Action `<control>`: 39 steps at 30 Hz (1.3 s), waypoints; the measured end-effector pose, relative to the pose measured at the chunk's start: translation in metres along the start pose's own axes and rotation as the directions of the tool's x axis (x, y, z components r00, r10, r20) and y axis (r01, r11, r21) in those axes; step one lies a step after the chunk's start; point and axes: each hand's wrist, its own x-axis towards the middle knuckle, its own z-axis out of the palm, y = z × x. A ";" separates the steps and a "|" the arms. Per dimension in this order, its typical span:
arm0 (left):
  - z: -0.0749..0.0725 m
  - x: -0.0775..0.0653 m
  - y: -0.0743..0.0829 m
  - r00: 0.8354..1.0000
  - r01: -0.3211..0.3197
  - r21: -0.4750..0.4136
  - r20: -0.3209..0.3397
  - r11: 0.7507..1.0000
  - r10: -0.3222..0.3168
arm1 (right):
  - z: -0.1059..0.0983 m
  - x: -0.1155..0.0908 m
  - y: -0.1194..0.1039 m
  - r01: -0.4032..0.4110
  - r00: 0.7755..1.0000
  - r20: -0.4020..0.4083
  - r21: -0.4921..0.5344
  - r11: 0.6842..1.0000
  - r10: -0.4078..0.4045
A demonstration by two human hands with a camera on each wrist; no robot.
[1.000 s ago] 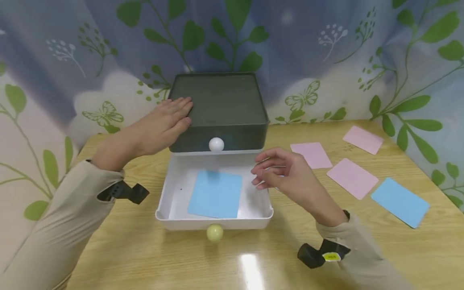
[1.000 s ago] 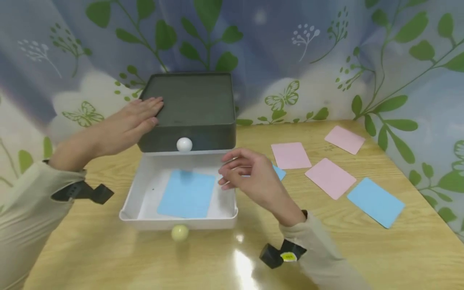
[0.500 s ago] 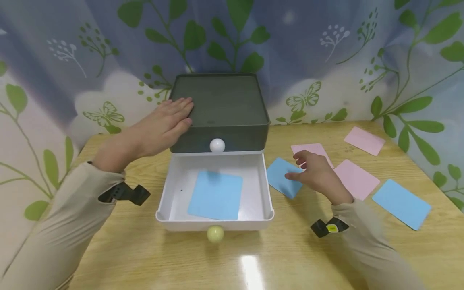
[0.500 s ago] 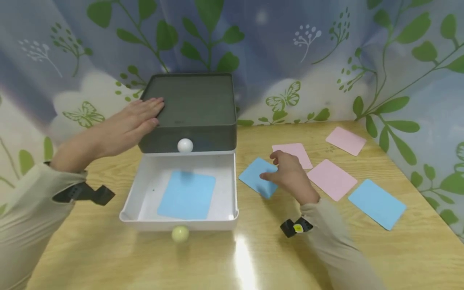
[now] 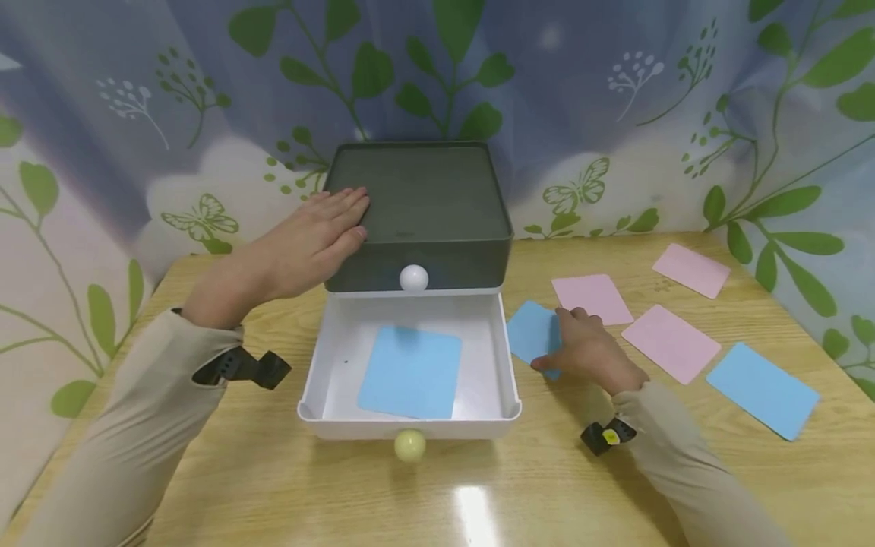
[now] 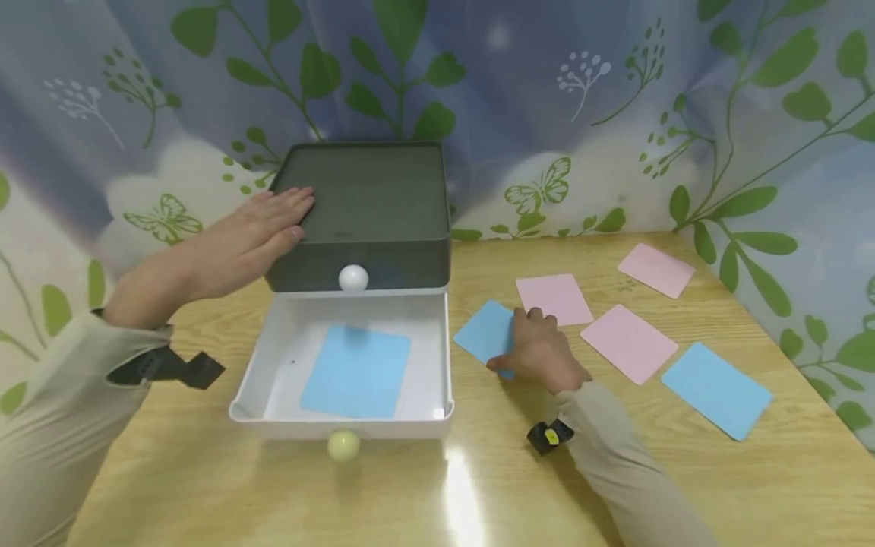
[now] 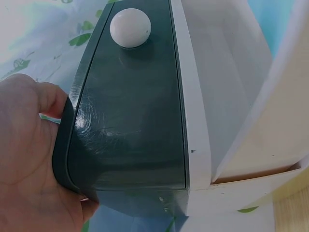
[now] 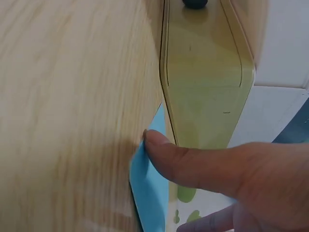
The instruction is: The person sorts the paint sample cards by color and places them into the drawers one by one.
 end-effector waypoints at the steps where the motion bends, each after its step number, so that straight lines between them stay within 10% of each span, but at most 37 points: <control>1: 0.000 0.000 0.000 1.000 0.001 0.000 0.001 1.000 -0.001 | 0.000 0.000 0.001 -0.005 1.000 -0.005 -0.009 1.000 0.005; 14: 0.001 0.003 0.000 1.000 -0.016 0.006 -0.008 1.000 0.016 | -0.020 -0.007 0.021 -0.035 0.999 -0.017 0.055 0.998 0.036; 23: 0.000 0.003 -0.003 1.000 -0.002 0.005 0.004 1.000 0.002 | -0.042 -0.017 0.047 0.082 0.996 0.013 0.332 0.940 -0.091; 33: 0.004 -0.002 -0.004 0.999 -0.013 0.000 -0.042 1.000 0.012 | -0.053 -0.029 0.068 0.074 0.987 0.043 0.731 0.678 -0.154; 39: 0.005 0.001 -0.004 0.998 -0.006 0.010 -0.057 1.000 0.006 | -0.057 -0.036 0.070 0.114 0.964 -0.009 0.917 0.383 -0.265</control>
